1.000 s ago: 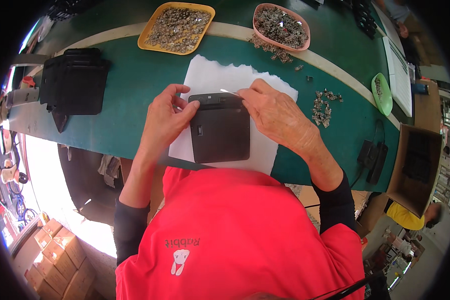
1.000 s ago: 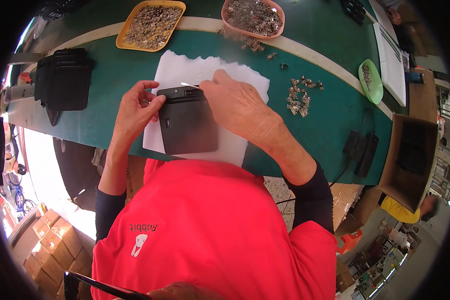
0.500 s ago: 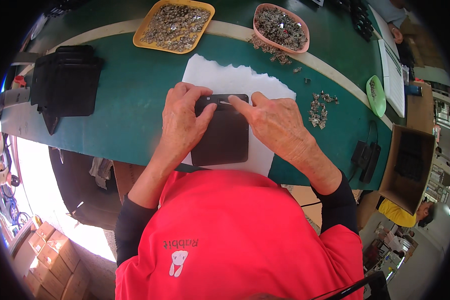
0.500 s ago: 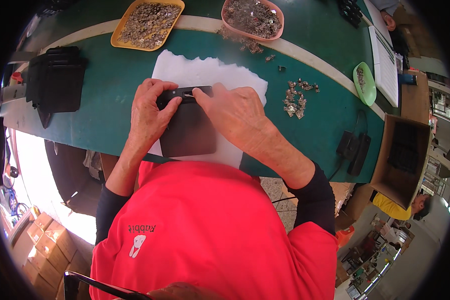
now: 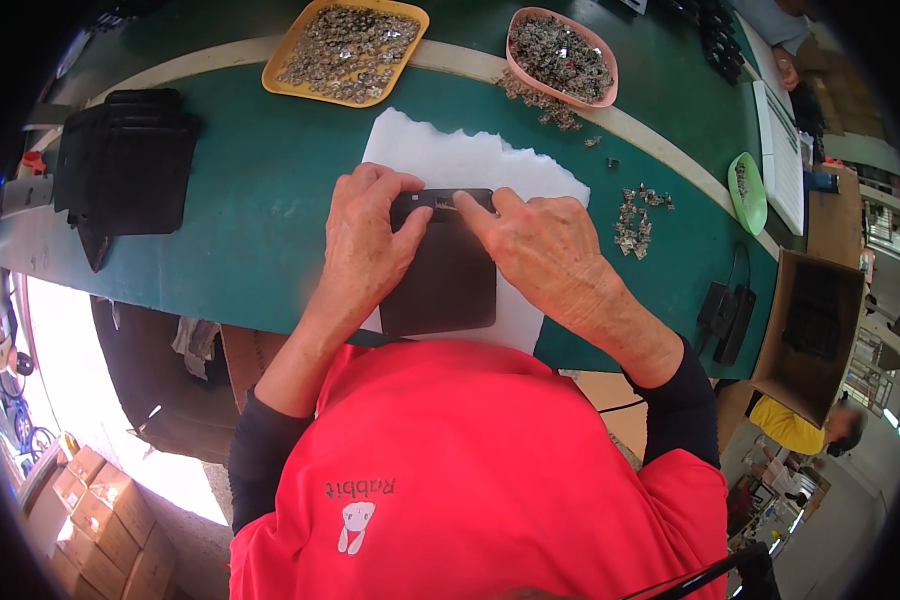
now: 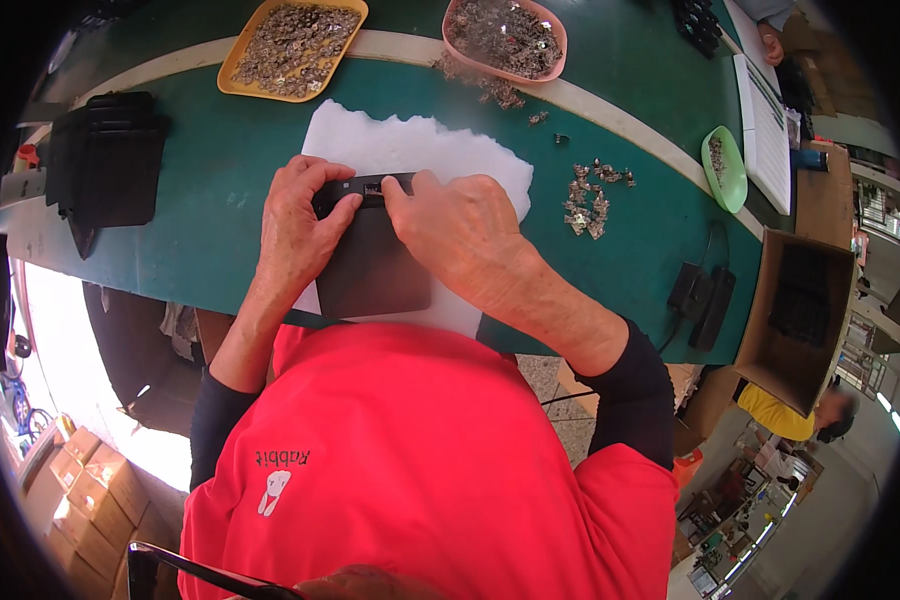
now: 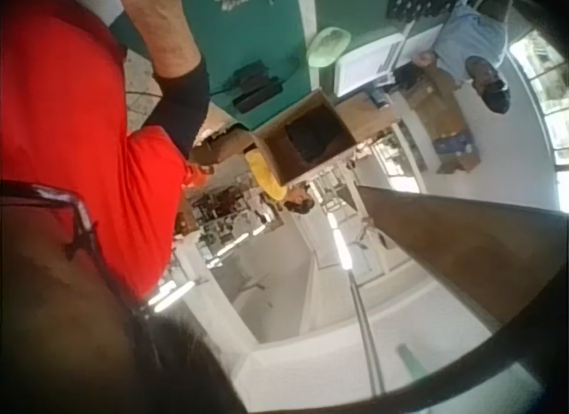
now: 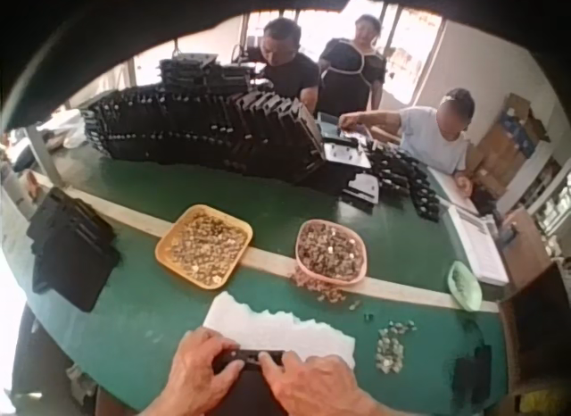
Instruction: The person uses a screwdriver to tighten screws on the back of a black electronic device, likely a hard drive enclosure. They repeatedly pick up the device, secure it with screws, and place it back on the table among other similar units and trays of small parts.
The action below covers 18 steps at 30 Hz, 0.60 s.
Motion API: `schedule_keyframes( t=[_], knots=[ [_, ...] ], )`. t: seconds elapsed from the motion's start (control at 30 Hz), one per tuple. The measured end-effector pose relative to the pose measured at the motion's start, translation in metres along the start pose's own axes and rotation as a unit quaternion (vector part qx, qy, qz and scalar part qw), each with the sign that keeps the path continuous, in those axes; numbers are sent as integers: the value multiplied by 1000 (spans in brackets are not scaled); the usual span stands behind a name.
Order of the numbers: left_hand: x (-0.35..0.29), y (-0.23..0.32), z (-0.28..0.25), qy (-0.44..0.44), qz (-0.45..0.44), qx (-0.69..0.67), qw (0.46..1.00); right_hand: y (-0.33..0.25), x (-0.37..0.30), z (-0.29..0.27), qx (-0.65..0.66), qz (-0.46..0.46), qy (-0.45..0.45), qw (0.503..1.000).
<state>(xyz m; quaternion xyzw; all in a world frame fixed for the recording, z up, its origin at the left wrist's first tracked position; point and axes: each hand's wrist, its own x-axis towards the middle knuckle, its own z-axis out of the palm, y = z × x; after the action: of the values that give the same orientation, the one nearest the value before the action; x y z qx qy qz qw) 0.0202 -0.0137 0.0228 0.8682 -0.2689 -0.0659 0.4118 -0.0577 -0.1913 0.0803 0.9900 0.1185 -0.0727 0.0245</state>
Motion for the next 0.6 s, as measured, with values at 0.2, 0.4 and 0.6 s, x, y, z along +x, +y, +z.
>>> schedule_keyframes(
  t=[0.2, 0.4, 0.6],
  knots=[
    [1, 0, 1, 0, 8, -18, 1000, 5, 2, -1, 25, -11, 3, 1000],
    [2, -2, 1, -3, 10, -24, 1000, 2, 3, -4, 10, -14, -7, 1000],
    [2, -2, 0, -10, 2, -18, 1000, -1, 9, -12, -22, -38, -13, 999]
  ],
)
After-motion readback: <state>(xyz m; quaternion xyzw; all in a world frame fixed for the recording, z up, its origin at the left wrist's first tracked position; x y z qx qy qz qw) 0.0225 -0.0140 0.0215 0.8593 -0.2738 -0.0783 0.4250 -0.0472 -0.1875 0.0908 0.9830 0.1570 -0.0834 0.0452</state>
